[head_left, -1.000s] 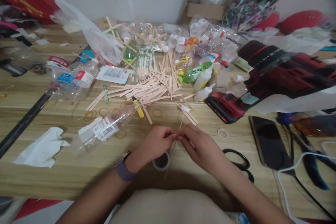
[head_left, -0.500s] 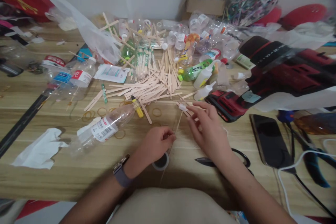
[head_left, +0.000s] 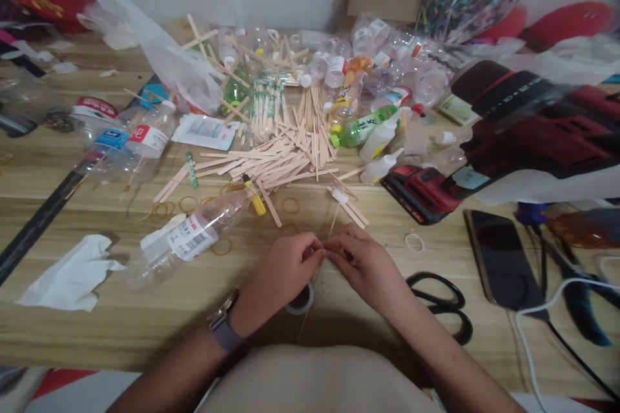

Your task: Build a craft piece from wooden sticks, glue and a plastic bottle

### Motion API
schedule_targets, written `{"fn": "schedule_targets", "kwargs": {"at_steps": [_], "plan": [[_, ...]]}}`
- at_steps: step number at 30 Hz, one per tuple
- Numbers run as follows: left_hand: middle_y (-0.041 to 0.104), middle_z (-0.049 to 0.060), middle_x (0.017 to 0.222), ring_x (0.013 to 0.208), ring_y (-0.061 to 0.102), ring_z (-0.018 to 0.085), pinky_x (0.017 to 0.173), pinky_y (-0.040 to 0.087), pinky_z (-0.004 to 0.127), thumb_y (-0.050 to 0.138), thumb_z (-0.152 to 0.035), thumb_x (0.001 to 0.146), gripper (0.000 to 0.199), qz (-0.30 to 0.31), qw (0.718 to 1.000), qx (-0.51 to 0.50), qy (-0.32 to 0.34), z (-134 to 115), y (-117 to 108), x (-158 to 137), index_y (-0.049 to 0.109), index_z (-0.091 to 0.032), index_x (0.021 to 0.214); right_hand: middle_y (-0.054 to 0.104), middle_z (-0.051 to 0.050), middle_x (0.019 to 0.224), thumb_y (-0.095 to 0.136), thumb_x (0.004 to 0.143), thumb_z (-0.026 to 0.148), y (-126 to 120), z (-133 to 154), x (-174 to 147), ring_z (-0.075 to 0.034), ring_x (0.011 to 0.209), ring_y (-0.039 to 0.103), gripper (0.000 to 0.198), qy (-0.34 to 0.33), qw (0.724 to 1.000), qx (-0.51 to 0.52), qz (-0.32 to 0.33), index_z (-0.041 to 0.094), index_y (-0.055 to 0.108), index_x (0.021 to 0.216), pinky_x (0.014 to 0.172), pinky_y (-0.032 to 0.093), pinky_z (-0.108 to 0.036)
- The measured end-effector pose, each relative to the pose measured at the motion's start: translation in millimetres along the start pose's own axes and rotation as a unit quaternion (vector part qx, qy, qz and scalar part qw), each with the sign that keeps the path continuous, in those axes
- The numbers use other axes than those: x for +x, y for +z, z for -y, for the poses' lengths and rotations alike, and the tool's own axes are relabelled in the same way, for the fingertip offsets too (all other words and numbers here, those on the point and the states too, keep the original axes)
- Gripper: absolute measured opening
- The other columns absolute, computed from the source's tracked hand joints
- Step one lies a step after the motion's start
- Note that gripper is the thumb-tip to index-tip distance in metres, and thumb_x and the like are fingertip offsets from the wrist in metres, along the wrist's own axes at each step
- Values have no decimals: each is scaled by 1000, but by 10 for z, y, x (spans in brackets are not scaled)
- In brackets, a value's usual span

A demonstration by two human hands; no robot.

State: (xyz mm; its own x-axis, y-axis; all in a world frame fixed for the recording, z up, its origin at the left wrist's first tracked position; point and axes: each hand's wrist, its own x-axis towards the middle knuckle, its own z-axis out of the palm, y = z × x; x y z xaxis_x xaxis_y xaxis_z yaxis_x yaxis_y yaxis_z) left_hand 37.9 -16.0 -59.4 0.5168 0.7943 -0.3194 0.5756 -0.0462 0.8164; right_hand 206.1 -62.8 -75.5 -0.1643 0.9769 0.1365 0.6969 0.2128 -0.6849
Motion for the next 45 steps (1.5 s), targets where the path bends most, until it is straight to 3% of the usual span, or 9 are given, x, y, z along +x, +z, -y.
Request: {"fn": "schedule_targets", "kwargs": {"at_steps": [5,9,12,20,27,29,33,38,45], "plan": [[66,2,73,67,57,16,61,35,27,53,-28,91,18,-13,998,61,24,28,-17,-13,65,-18,82,59,-8,85,50,95,19,3,-2,-19,-20,79,59,17,-37,998,-50,-7,19,65,86,68,51,-32],[69,2,74,67,61,16,59,38,26,53,-28,91,19,24,999,34,1,59,-82,41,66,-17,82,64,-14,110,51,94,15,29,-11,-38,-24,98,59,15,-148,978,-131,-73,17,65,91,83,53,-37],[72,1,81,73,64,16,63,42,25,54,-25,91,17,46,998,40,19,73,-122,66,67,-18,85,68,-12,118,51,94,10,36,-32,-37,-26,117,54,16,-227,960,-149,-66,17,65,100,97,47,-41],[71,11,86,79,65,25,67,41,33,45,-26,98,24,23,975,217,33,-8,-71,-31,65,-15,91,71,-8,93,49,94,12,45,-69,-11,-26,105,57,14,-144,987,-65,-21,20,59,92,94,45,-47],[71,11,91,83,66,25,68,42,33,36,-26,101,28,32,956,290,41,-95,-45,-73,63,-16,100,68,-5,87,47,94,11,39,-80,21,-23,100,61,15,-147,989,-20,-23,22,58,93,96,49,-46],[71,10,88,81,65,24,68,41,33,40,-25,99,27,24,968,247,30,-89,-59,-61,65,-16,95,68,-6,90,49,94,11,48,-89,13,-23,101,62,14,-151,988,-18,-28,22,58,94,96,50,-46],[69,4,79,73,61,18,64,38,29,51,-22,89,16,37,997,62,-4,-57,-110,5,66,-16,86,67,-11,103,50,94,12,79,-119,-13,-27,113,58,12,-146,987,-30,-58,21,58,96,94,52,-49],[66,0,73,64,56,13,56,37,24,52,-23,84,15,61,997,-27,-38,-22,-131,104,65,-16,82,67,-11,106,52,94,12,101,-142,-25,-27,114,60,13,-142,985,-37,-85,22,60,96,92,54,-48],[66,0,77,67,56,13,59,39,23,51,-25,83,17,67,990,-102,-67,23,-82,147,65,-15,83,66,-11,108,56,92,14,109,-108,-90,-25,112,61,11,-127,984,-39,-115,22,58,99,91,55,-44]]}}
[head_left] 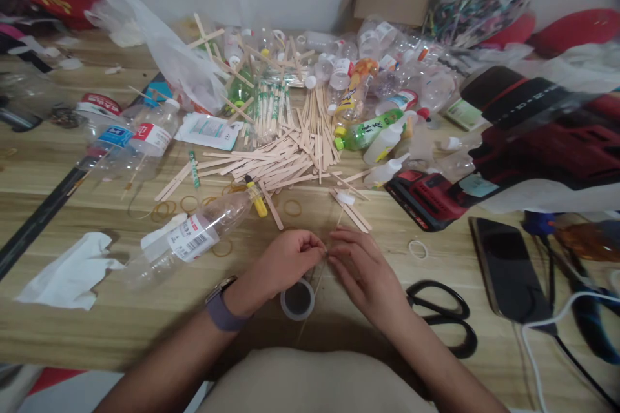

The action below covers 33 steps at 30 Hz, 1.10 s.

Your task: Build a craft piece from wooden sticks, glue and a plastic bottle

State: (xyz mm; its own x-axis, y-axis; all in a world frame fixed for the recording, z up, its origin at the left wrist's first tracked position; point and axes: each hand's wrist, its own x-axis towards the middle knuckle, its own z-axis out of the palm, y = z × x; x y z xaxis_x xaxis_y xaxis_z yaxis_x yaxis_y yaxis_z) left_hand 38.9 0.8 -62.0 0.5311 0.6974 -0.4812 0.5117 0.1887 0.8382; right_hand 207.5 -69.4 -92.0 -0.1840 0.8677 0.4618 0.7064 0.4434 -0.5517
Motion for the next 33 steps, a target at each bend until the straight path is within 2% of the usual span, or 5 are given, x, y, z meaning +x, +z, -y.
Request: {"fn": "schedule_targets", "kwargs": {"at_steps": [11,17,27,30,33], "plan": [[64,-1,74,68,56,14,61,39,24,52,-22,83,13,5,1000,-27,-4,-17,5,-1,63,-16,79,64,-14,113,59,91,16,35,24,-29,-24,109,63,6,31,999,-24,-6,19,61,95,89,54,-39],[65,0,76,70,57,14,62,40,24,52,-22,84,14,3,1000,-19,14,-12,18,-11,63,-16,79,66,-13,111,57,91,17,38,57,-56,-25,105,65,6,49,998,-43,-14,20,62,94,88,54,-42],[60,-2,70,65,53,13,60,38,24,54,-22,83,11,-1,1000,-11,17,0,17,-4,62,-16,77,63,-10,109,57,87,16,-120,164,41,-22,105,64,8,90,995,20,-32,23,56,83,83,53,-36],[59,-3,68,62,52,13,57,37,23,53,-25,84,14,1,1000,-14,10,-11,9,-13,61,-16,78,65,-9,108,56,90,18,-164,153,34,-22,102,64,7,104,993,18,-42,24,56,85,82,53,-35],[61,-2,70,63,52,12,58,37,23,53,-25,84,14,3,1000,-14,11,-20,11,-24,62,-16,79,65,-11,109,62,88,24,-123,128,-21,-25,103,64,6,95,995,-3,-21,23,61,93,84,53,-40]]}}
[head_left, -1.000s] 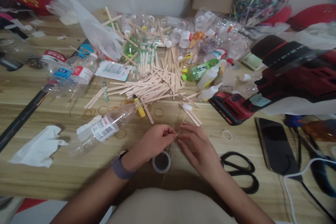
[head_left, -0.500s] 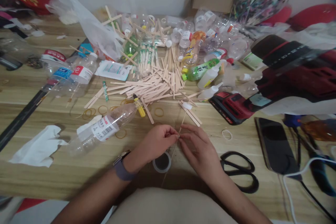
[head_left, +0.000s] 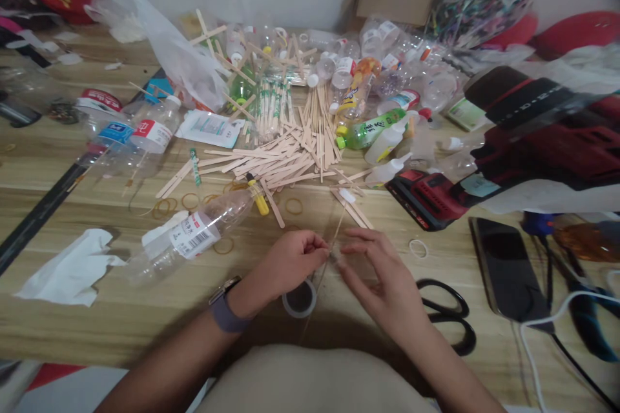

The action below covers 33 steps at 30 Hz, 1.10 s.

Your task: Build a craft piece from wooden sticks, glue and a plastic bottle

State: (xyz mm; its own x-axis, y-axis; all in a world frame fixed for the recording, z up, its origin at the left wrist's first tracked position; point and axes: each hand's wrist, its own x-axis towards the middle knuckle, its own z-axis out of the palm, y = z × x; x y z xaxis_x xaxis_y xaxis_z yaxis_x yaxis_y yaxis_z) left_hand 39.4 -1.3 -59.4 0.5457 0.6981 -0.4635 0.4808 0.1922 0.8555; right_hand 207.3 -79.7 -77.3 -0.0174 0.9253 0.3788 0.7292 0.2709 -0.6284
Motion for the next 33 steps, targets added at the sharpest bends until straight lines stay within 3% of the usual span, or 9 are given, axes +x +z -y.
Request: {"fn": "schedule_targets", "kwargs": {"at_steps": [7,11,13,16,19,22,27,33], "plan": [[62,-1,72,66,53,13,60,39,24,52,-26,84,16,1,1000,6,7,26,18,11,64,-15,82,67,-7,95,57,91,22,23,-7,-3,-21,92,66,9,53,994,77,59,22,63,85,77,54,-33],[62,-1,74,67,54,13,61,40,24,52,-27,85,16,-2,1000,8,17,37,13,3,63,-16,83,68,-4,79,53,94,30,-62,35,96,-17,71,64,18,133,978,119,107,22,61,80,53,48,-25],[63,0,74,67,55,14,60,39,24,52,-27,86,15,-7,1000,16,17,20,21,-34,62,-16,84,65,-1,69,51,95,32,-81,34,137,-15,61,61,21,137,976,117,122,21,60,80,47,44,-23],[66,2,76,68,59,16,60,38,26,49,-25,89,15,-42,991,123,24,-49,63,-140,62,-17,86,62,1,63,45,98,29,-81,-5,198,-13,53,58,22,77,989,53,115,21,56,80,47,45,-22],[70,8,81,73,63,21,63,38,31,41,-25,94,24,-63,953,295,27,-148,124,-260,63,-18,90,62,0,66,45,97,23,-71,-57,290,-15,56,57,18,17,994,-17,104,21,54,82,50,43,-24],[71,13,84,76,66,25,62,40,33,34,-23,96,31,-47,917,394,27,-223,169,-335,64,-17,95,63,-4,74,47,95,19,-62,-88,427,-19,67,57,16,-49,988,-69,126,21,58,84,58,42,-29],[71,16,84,77,68,29,61,42,34,35,-16,93,31,-20,895,443,45,-252,188,-365,65,-15,97,62,-8,75,46,94,10,-23,-74,669,-23,76,53,24,-153,964,-136,169,19,60,77,67,40,-34],[73,13,89,81,68,26,64,44,33,36,-18,95,31,-23,893,446,49,-239,187,-333,66,-16,96,59,-5,71,45,88,-1,66,-26,795,-20,74,50,29,-225,942,-150,200,18,60,73,63,38,-31]]}}
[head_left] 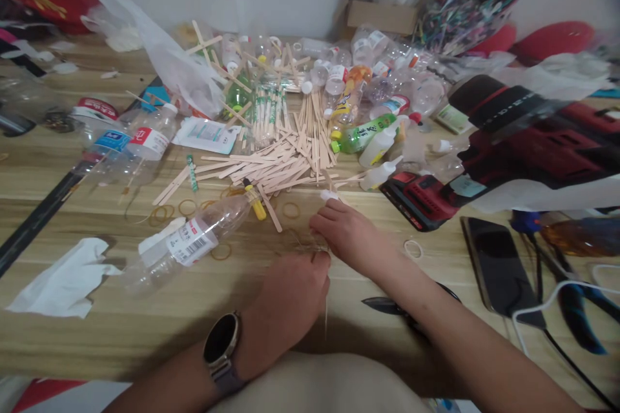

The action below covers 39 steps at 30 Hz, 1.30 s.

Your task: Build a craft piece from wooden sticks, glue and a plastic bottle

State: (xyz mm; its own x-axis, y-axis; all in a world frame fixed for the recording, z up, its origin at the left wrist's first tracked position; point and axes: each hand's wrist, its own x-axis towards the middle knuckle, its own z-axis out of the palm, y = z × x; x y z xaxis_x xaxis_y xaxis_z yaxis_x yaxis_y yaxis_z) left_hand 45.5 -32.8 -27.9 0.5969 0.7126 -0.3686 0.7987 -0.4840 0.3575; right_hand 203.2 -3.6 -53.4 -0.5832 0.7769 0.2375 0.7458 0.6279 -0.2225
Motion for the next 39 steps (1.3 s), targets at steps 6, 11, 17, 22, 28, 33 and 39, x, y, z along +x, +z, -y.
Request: {"fn": "schedule_targets", "kwargs": {"at_steps": [6,11,17,22,28,33,39], "plan": [[74,12,92,83,67,26,66,42,34,39,-16,91,29,-3,997,-72,21,47,52,16,68,-16,94,60,-4,70,46,91,3,51,10,8,-20,72,49,27,-35,999,4,-9,18,61,74,63,39,-31],[74,5,83,76,65,20,67,40,29,45,-17,86,24,-56,972,-227,14,122,67,4,69,-19,88,60,-5,74,45,97,12,50,-53,-65,-20,77,51,25,2,998,19,-53,18,60,78,66,43,-29],[57,-2,54,53,54,17,57,36,28,41,-29,93,27,-68,937,-339,-53,180,47,58,65,-17,99,60,-5,73,44,98,16,46,-69,-148,-20,74,52,23,40,995,8,-93,19,61,83,64,43,-30],[46,-7,43,42,47,16,53,32,28,44,-31,93,25,-32,933,-351,-77,159,14,81,62,-17,102,60,-6,72,44,98,14,1,-8,-137,-22,73,51,25,23,995,-10,-98,18,64,83,64,40,-31],[43,-8,45,39,45,13,49,30,27,46,-31,92,19,-40,918,-391,-59,147,-27,110,55,-21,79,61,-6,70,44,97,13,-15,50,-89,-22,70,52,26,13,993,6,-116,19,63,80,62,43,-32],[40,-9,38,34,37,12,42,27,24,49,-39,91,21,-53,865,-495,-61,233,31,163,53,-22,79,67,-11,98,42,97,12,-57,128,-149,-22,95,62,22,63,978,73,-186,18,59,109,78,52,-33],[41,-10,40,36,34,9,41,26,22,53,-50,89,30,-117,823,-554,-50,322,96,215,56,-21,83,69,-3,79,49,96,19,-209,551,-385,-15,70,66,15,204,943,190,-184,22,63,91,60,52,-24]]}}
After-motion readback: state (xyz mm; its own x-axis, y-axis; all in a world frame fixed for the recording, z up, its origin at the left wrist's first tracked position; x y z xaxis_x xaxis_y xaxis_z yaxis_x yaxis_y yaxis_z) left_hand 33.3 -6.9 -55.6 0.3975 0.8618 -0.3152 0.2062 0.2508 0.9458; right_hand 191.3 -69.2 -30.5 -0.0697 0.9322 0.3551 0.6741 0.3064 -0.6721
